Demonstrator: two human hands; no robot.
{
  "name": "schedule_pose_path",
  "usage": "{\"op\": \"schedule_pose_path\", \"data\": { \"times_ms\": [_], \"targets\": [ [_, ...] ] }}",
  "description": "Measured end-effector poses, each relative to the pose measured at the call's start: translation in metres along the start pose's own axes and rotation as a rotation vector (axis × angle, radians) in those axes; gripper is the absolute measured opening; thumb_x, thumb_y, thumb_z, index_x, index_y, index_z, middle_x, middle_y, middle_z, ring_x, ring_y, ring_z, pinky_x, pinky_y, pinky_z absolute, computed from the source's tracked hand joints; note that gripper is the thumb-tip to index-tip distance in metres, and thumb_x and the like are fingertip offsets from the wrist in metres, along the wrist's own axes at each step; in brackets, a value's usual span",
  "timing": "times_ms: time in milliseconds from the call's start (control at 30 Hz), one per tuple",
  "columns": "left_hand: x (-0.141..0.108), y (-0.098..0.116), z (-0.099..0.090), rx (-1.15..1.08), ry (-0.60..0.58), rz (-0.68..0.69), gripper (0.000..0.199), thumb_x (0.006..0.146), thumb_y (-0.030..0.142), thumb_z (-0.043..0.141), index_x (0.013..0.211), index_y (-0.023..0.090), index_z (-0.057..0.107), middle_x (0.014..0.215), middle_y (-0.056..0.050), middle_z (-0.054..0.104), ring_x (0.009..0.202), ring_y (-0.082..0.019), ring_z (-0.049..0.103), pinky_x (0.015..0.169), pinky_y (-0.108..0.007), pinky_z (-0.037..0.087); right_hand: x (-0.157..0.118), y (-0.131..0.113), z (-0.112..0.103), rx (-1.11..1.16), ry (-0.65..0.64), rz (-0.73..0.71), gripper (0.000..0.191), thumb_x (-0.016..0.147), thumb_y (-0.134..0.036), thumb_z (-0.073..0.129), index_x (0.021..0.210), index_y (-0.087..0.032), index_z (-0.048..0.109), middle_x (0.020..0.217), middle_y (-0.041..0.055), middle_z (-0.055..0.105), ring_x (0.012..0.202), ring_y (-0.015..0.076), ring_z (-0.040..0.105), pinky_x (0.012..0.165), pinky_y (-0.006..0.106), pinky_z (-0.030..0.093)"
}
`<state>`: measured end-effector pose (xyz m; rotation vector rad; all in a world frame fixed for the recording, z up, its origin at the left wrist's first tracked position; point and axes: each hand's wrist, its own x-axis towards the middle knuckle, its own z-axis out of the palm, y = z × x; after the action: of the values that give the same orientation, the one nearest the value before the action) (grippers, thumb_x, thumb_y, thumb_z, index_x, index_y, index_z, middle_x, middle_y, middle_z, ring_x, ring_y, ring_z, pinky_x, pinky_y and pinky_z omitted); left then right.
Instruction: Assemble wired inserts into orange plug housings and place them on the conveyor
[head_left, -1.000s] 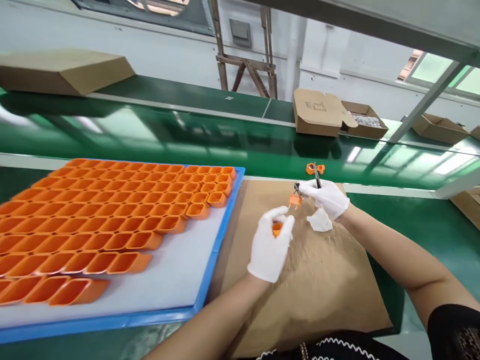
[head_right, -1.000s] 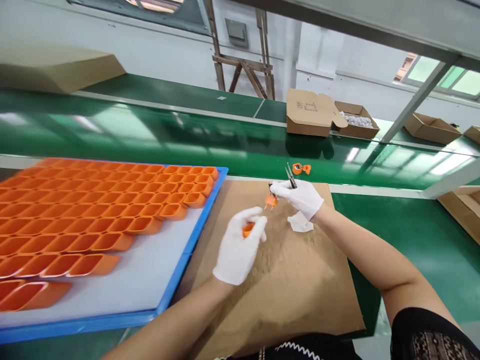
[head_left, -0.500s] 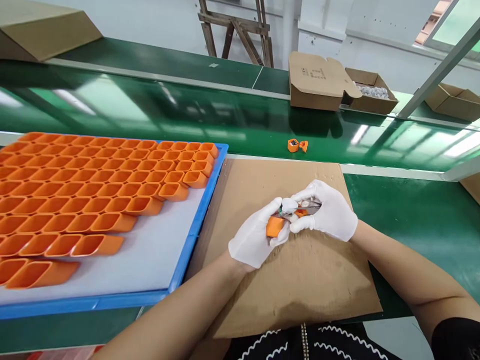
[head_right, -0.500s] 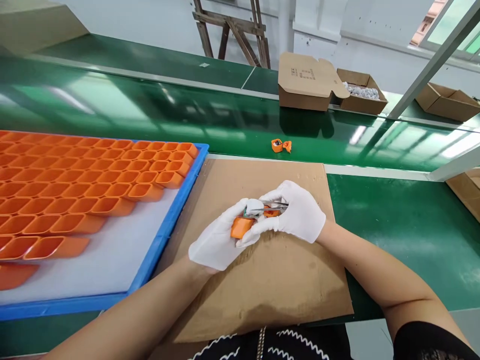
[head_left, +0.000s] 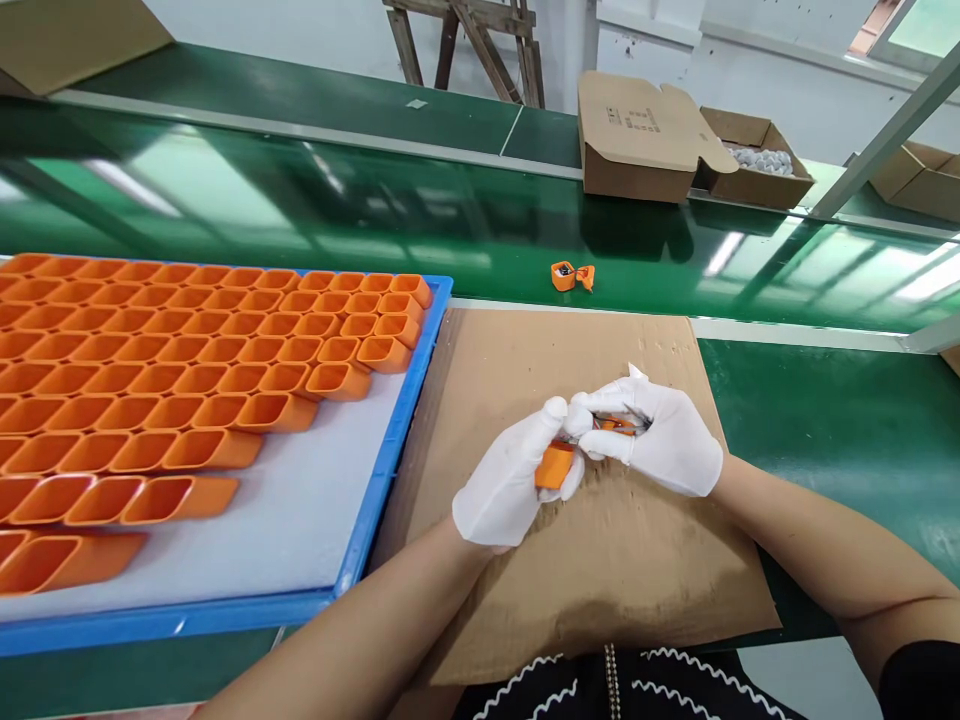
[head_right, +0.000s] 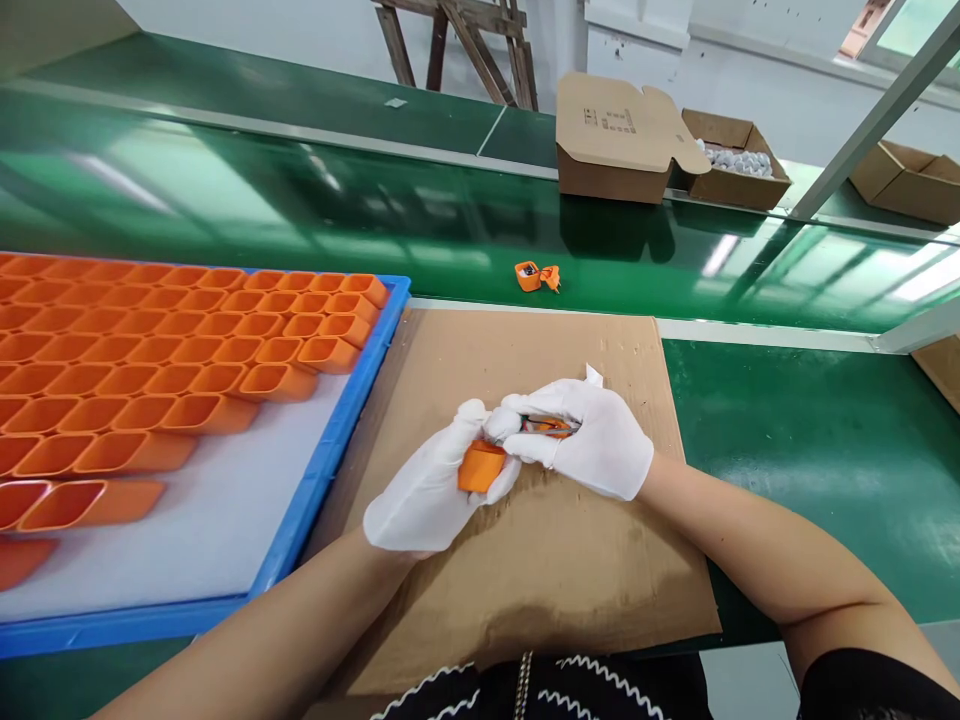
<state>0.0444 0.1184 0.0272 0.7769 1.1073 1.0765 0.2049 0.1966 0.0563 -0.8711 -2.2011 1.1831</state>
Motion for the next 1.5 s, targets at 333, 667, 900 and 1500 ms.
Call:
{"op": "schedule_pose_path", "data": {
  "times_ms": [333, 667, 900, 1500],
  "targets": [
    [0.005, -0.001, 0.0, 0.101, 0.044, -0.001, 0.055, 0.089, 0.07, 0.046, 0.064, 0.021, 0.048, 0.049, 0.002, 0.05, 0.045, -0.011, 0.04, 0.049, -0.027, 0.029, -0.001, 0.013, 0.01, -0.241, -0.01, -0.183, 0.01, 0.081, -0.014, 0.071, 0.078, -0.023, 0.072, 0.081, -0.0024, 0.074, 0.079, 0.018, 0.067, 0.117, 0.063, 0.027],
    [0.002, 0.005, 0.001, 0.2, 0.03, -0.005, 0.061, 0.082, 0.076, 0.059, 0.062, 0.019, 0.052, 0.048, 0.002, 0.048, 0.049, -0.011, 0.04, 0.052, -0.027, 0.031, -0.002, 0.016, 0.013, -0.327, -0.023, -0.208, 0.015, 0.074, -0.008, 0.068, 0.077, -0.023, 0.069, 0.078, -0.004, 0.072, 0.077, 0.0177, 0.067, 0.12, 0.064, 0.024],
    [0.003, -0.002, -0.004, 0.102, 0.043, -0.063, 0.065, 0.076, 0.083, 0.061, 0.066, 0.02, 0.048, 0.044, 0.003, 0.048, 0.044, -0.01, 0.035, 0.049, -0.025, 0.027, 0.001, 0.011, 0.007, -0.231, -0.048, -0.126, 0.048, 0.077, -0.025, 0.084, 0.122, -0.026, 0.068, 0.107, 0.0014, 0.076, 0.1, 0.0217, 0.07, 0.122, 0.067, 0.014],
    [0.003, 0.006, 0.003, 0.045, 0.115, -0.02, 0.053, 0.087, 0.067, 0.061, 0.075, 0.016, 0.056, 0.067, -0.001, 0.064, 0.041, -0.007, 0.046, 0.045, -0.024, 0.032, 0.012, 0.007, -0.017, -0.316, -0.277, -0.068, 0.017, 0.09, -0.011, 0.063, 0.089, -0.025, 0.073, 0.075, -0.0051, 0.061, 0.071, 0.014, 0.058, 0.114, 0.064, 0.029]
  ]
}}
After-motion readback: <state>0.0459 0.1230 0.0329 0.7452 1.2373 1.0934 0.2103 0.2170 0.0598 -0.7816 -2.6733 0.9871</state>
